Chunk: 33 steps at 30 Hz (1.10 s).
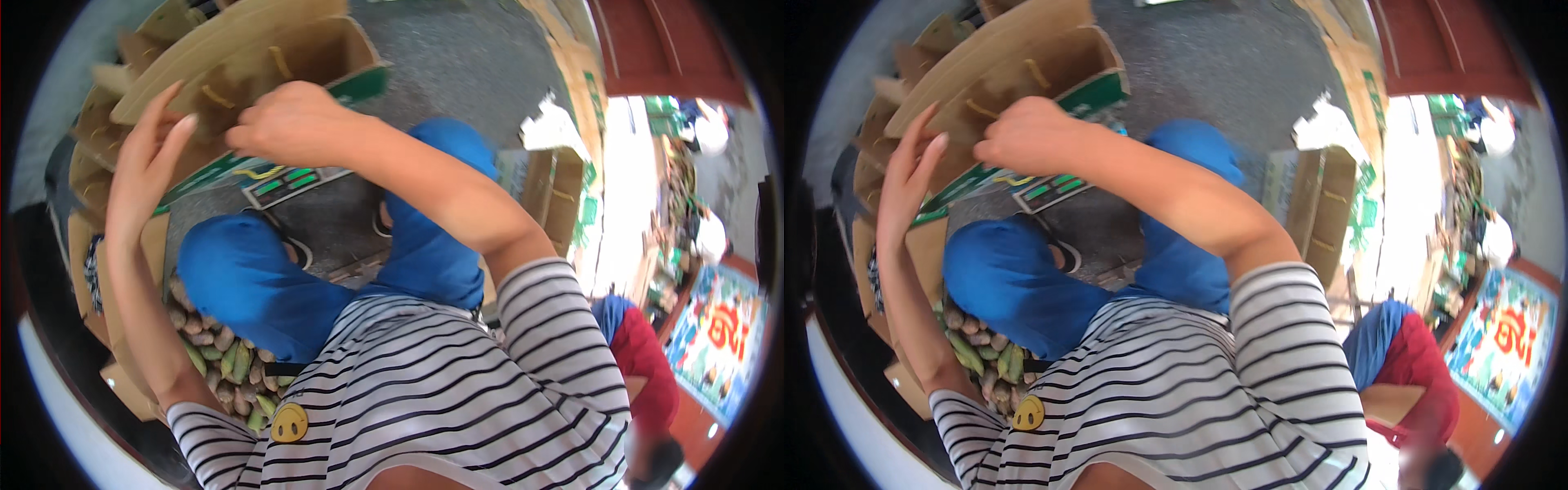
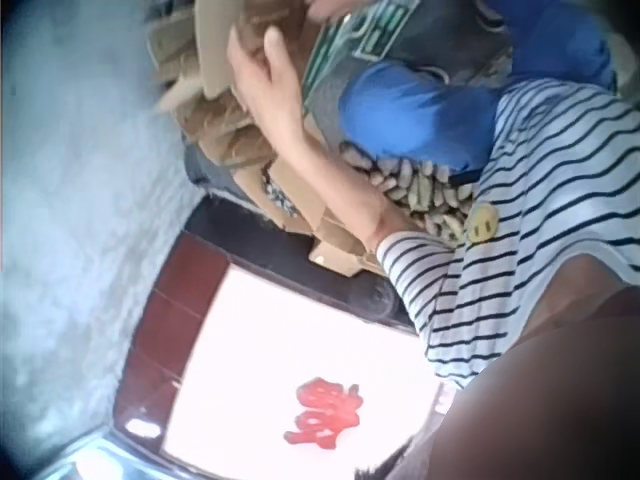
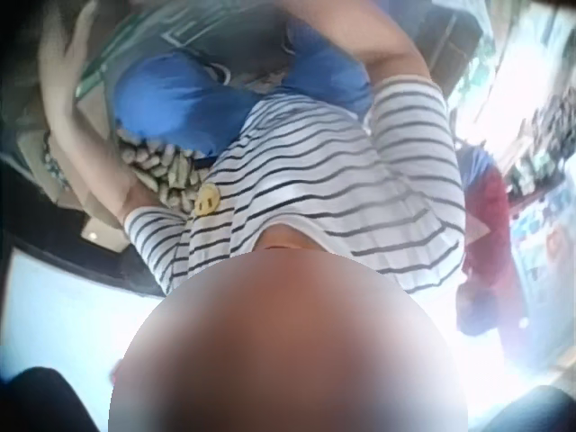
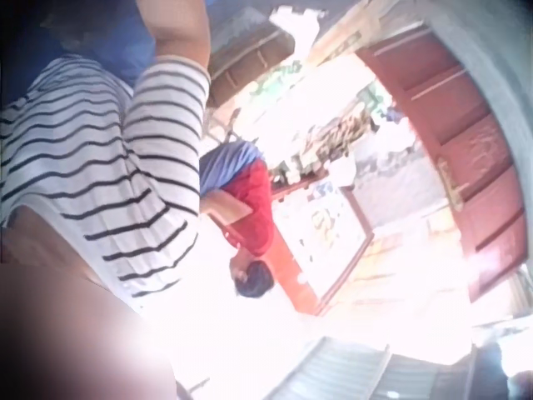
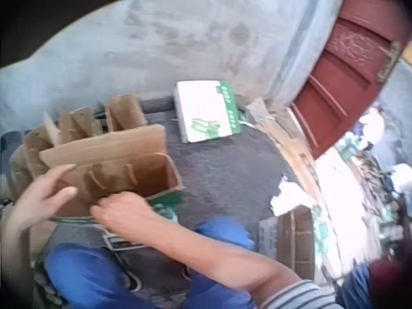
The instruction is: Sorting, weighing, and packing root vegetables into cardboard boxes.
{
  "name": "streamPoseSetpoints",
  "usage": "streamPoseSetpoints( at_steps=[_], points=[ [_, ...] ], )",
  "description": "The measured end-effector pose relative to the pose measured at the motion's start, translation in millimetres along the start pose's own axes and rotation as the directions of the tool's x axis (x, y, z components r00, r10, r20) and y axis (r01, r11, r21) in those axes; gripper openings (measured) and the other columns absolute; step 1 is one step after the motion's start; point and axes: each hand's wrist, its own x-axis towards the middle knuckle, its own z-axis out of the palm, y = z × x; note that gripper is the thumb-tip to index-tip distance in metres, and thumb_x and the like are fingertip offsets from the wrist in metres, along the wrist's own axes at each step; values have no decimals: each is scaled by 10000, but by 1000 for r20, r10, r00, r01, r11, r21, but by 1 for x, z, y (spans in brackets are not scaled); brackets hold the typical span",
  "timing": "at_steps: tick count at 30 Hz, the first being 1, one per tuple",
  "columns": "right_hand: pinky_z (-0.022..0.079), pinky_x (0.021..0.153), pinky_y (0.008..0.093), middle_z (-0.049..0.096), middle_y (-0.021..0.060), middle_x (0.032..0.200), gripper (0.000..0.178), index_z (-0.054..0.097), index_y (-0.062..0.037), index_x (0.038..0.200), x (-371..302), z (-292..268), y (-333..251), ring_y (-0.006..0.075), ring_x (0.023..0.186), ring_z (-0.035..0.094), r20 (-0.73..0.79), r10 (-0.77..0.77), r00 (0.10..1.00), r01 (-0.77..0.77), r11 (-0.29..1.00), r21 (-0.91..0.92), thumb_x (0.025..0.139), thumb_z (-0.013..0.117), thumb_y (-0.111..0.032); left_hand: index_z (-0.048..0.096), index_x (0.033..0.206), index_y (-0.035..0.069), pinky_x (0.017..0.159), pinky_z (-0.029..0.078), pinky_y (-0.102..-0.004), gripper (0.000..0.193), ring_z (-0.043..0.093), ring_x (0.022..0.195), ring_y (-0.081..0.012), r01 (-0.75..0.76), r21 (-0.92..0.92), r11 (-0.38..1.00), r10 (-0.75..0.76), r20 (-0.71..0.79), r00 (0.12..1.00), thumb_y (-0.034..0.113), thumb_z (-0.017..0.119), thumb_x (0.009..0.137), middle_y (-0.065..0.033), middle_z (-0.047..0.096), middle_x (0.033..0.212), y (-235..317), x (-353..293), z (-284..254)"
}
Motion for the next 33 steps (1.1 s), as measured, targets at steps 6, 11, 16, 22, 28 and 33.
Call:
streamPoseSetpoints(
  at_steps=[6,11,16,22,28,33],
  points=[
    [496,600,382,612,56,694,161,629,-129,804,3,-4,-2,269,733,633,48,91,995,-93,995,42,830,558,-272,444,1321,47,800,480,-276,456,573,941,-156,-132,-146,980,106,-175,979,163,577,901,-138,550,1115,56,-24,41],
    [500,697,388,635,74,852,205,643,-117,865,-8,-20,8,265,837,623,-29,139,990,-138,990,21,793,618,-307,446,1298,16,816,485,-320,477,568,997,-209,-170,-93,981,127,-358,925,183,610,882,-145,535,1166,48,-11,77],
    [450,889,356,598,131,1128,303,610,-70,1111,-154,-94,47,288,1063,562,-430,618,658,-676,736,24,832,626,-189,452,1287,20,856,452,-312,435,538,1054,-218,-187,114,976,219,-467,857,127,590,888,-128,520,1133,37,-24,93],
    [380,973,449,431,267,1296,736,327,42,1330,-452,-57,-38,395,1197,436,-75,952,-296,-915,-305,-263,804,646,-363,398,1325,23,905,432,-342,492,527,1107,-243,-219,7,976,197,-460,866,134,581,882,-153,483,1270,41,-28,92],
    [484,669,439,623,205,795,244,584,-46,962,-498,-15,-98,394,774,603,-124,992,-18,-964,-50,-261,845,606,-259,404,1316,12,907,430,-359,517,533,1083,-258,-196,27,980,186,-467,864,133,608,856,-160,502,1217,46,-28,93],
    [449,586,443,584,210,724,201,583,-34,941,-397,-47,-31,397,668,573,-171,970,173,-985,171,-25,871,574,-222,424,1308,23,902,437,-350,487,540,1090,-244,-196,53,979,198,-472,859,100,596,858,-149,516,1197,46,-26,92]
  ],
)
